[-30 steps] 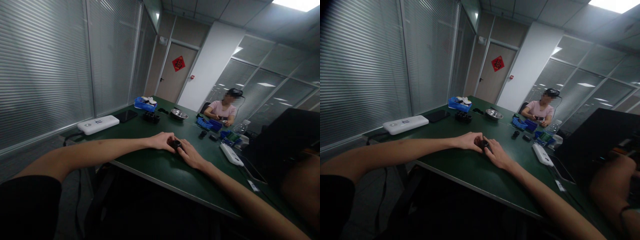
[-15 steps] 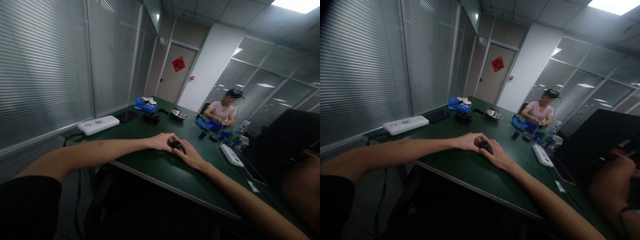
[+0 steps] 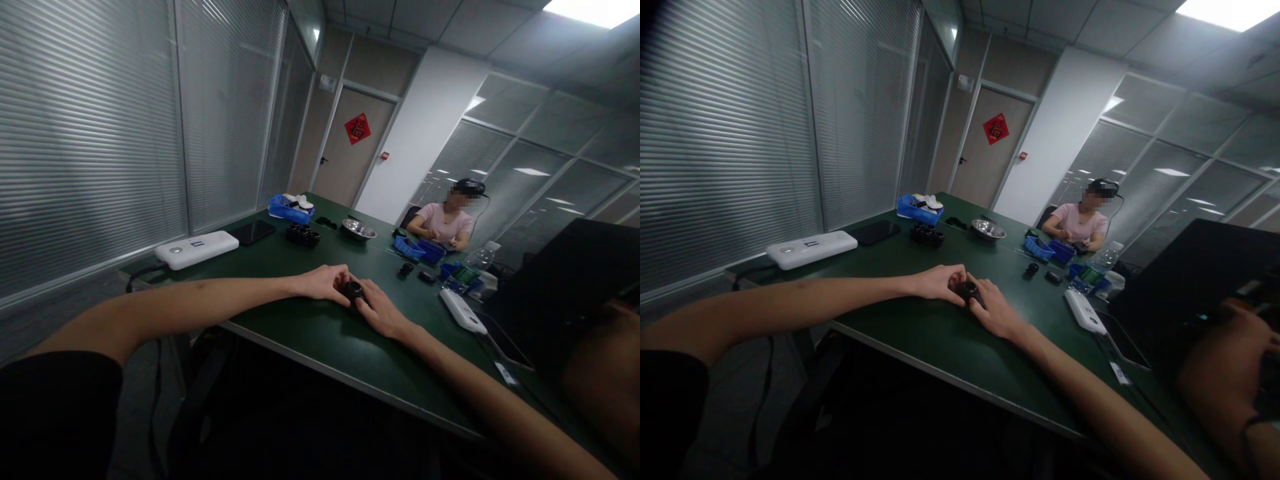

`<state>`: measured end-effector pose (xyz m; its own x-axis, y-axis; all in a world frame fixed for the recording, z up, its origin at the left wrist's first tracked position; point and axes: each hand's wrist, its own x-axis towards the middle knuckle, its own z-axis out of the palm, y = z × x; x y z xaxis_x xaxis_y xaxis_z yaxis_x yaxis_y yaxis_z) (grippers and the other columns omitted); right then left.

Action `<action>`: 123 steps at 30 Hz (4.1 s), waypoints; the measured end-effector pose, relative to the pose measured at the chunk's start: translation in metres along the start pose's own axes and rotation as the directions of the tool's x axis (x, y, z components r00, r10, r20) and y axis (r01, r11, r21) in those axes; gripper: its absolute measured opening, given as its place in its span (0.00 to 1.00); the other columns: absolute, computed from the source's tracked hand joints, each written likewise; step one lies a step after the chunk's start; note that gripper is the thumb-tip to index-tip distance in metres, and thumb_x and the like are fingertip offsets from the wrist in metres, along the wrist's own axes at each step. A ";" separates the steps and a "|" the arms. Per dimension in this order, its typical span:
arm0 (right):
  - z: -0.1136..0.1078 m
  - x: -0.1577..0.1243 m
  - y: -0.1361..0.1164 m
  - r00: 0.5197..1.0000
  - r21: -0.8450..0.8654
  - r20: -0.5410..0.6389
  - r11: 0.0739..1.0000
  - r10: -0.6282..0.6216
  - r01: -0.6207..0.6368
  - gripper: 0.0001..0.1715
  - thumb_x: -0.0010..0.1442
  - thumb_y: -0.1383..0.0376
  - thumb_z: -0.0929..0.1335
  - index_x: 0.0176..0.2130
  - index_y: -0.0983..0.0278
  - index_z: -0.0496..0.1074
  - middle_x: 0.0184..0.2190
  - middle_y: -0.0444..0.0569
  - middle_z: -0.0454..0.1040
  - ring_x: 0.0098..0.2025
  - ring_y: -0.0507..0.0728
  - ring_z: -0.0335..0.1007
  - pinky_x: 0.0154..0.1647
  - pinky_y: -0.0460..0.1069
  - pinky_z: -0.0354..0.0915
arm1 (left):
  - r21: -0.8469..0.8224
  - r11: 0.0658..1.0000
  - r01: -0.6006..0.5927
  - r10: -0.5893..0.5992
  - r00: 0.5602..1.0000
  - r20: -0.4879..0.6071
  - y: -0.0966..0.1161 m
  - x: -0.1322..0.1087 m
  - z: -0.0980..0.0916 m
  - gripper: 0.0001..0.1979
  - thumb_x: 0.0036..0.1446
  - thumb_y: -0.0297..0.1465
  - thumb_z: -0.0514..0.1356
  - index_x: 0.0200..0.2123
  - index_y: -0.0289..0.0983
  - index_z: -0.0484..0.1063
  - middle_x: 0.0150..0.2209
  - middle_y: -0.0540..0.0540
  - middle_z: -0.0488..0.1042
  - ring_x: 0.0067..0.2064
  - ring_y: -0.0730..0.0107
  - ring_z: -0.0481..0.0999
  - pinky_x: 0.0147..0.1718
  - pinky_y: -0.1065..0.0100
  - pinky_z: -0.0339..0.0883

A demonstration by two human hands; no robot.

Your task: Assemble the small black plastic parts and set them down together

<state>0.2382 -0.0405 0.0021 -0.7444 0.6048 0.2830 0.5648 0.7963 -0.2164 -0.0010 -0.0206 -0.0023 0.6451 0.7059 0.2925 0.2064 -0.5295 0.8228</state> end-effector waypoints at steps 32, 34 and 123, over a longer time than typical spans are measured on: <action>-0.007 0.003 -0.016 0.957 0.069 -0.289 0.998 0.012 0.008 0.17 0.69 0.52 0.68 0.50 0.59 0.74 0.45 0.53 0.72 0.46 0.63 0.71 0.46 0.58 0.71 | 0.163 0.987 0.011 -0.017 0.999 0.036 -0.005 0.003 0.000 0.29 0.47 0.46 0.73 0.48 0.36 0.76 0.38 0.49 0.78 0.40 0.65 0.76 0.36 0.70 0.63; -0.009 0.003 -0.019 0.961 0.088 -0.277 0.996 0.002 0.023 0.17 0.70 0.53 0.67 0.52 0.59 0.74 0.45 0.53 0.72 0.46 0.62 0.71 0.46 0.58 0.71 | 0.182 0.983 0.016 -0.021 0.999 0.029 -0.004 0.003 0.000 0.29 0.47 0.46 0.73 0.47 0.36 0.77 0.38 0.48 0.78 0.40 0.64 0.76 0.36 0.70 0.63; -0.001 0.002 -0.017 0.962 0.107 -0.254 0.986 -0.095 0.126 0.16 0.69 0.60 0.67 0.55 0.57 0.68 0.51 0.54 0.71 0.51 0.64 0.70 0.52 0.61 0.70 | 0.260 0.966 -0.009 -0.004 0.999 0.048 0.003 0.000 -0.003 0.24 0.51 0.44 0.70 0.46 0.35 0.77 0.42 0.46 0.80 0.42 0.63 0.78 0.37 0.70 0.64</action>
<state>0.2273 -0.0525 0.0074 -0.6798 0.5065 0.5304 0.4250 0.8614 -0.2781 -0.0031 -0.0209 0.0015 0.6789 0.6845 0.2658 0.3848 -0.6399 0.6651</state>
